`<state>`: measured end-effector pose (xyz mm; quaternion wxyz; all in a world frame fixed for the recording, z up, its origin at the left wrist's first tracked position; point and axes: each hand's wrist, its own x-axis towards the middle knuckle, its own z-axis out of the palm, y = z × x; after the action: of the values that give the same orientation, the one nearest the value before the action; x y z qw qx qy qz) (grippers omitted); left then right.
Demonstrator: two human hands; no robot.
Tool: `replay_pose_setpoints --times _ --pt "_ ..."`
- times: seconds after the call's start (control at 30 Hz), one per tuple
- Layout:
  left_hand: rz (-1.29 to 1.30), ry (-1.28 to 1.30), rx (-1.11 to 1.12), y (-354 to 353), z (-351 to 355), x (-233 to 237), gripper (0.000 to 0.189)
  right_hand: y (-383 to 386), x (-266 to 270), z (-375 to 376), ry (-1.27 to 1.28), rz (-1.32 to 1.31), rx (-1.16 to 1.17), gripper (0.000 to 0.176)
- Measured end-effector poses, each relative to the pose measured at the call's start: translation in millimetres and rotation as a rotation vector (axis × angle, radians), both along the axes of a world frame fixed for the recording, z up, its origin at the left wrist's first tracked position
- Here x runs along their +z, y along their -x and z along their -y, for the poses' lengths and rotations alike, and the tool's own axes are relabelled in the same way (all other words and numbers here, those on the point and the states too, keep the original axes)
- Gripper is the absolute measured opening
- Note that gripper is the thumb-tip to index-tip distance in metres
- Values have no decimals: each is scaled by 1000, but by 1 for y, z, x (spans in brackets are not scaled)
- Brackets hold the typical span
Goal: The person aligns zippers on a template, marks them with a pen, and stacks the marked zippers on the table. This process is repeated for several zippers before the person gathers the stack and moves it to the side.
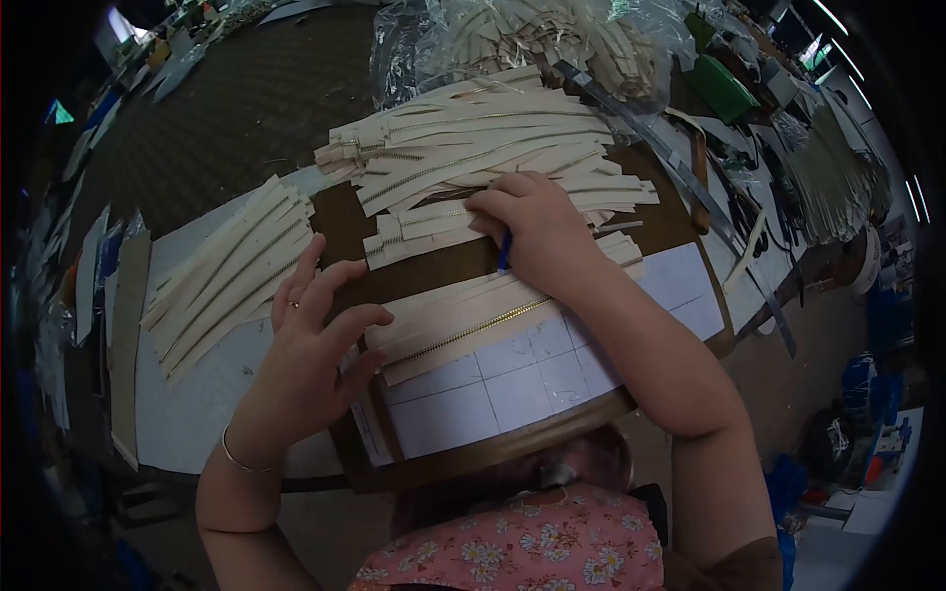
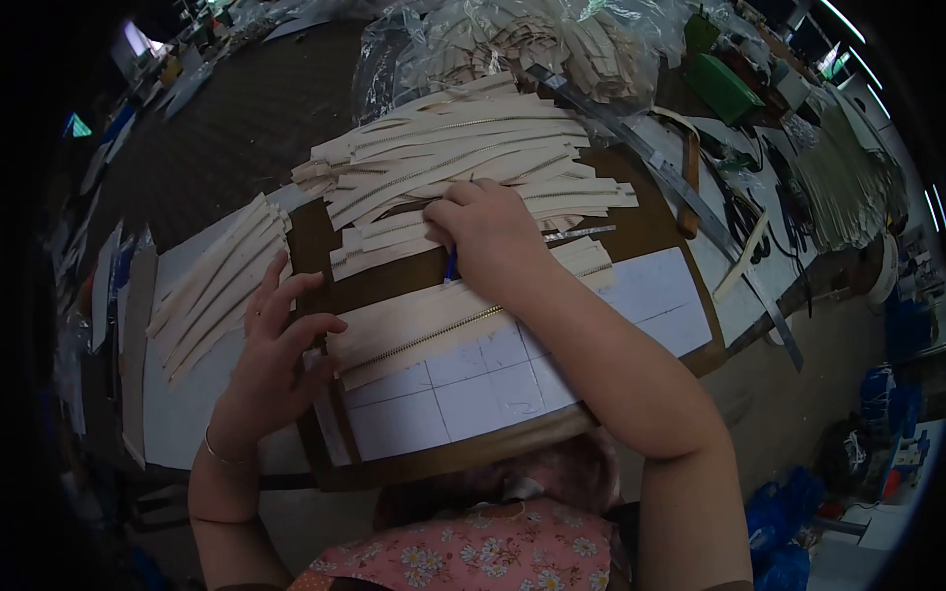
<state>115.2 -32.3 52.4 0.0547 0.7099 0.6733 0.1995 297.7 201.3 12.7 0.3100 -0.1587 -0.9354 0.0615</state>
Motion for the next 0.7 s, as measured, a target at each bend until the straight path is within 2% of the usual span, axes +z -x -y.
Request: replay_pose_setpoints --times 0.07,0.17,0.23,0.27,0.33,0.37,0.43,0.5,0.53,0.6,0.63,0.7 --pt "13 8 3 2 1 -1 34 0 -5 -2 56 63 9 18" --pt "37 6 -3 4 0 -6 34 -6 -4 -3 103 7 36 14" --pt "45 4 -5 6 0 -9 34 -7 -2 -6 48 -161 71 15" --pt "62 -17 -12 6 0 -10 35 -9 2 -3 52 -161 77 15" --pt "79 -38 -12 6 0 -9 36 -17 16 5 257 -229 -12 23" --pt "73 -51 -6 6 0 -7 37 -24 27 16 259 -227 -6 23" --pt "67 -61 10 6 0 -7 38 -41 56 49 354 -71 31 30" --pt "78 -72 -16 6 0 -7 38 -54 85 88 671 279 77 39" --pt "79 -65 -11 6 0 -8 38 -58 80 99 677 282 83 39" --pt "93 -57 -66 5 1 -11 36 -62 63 115 516 402 216 38" --pt "93 -55 -67 4 1 -12 36 -60 53 118 517 401 216 38" --pt "96 -39 -122 3 2 -13 37 -57 36 124 350 371 177 37"
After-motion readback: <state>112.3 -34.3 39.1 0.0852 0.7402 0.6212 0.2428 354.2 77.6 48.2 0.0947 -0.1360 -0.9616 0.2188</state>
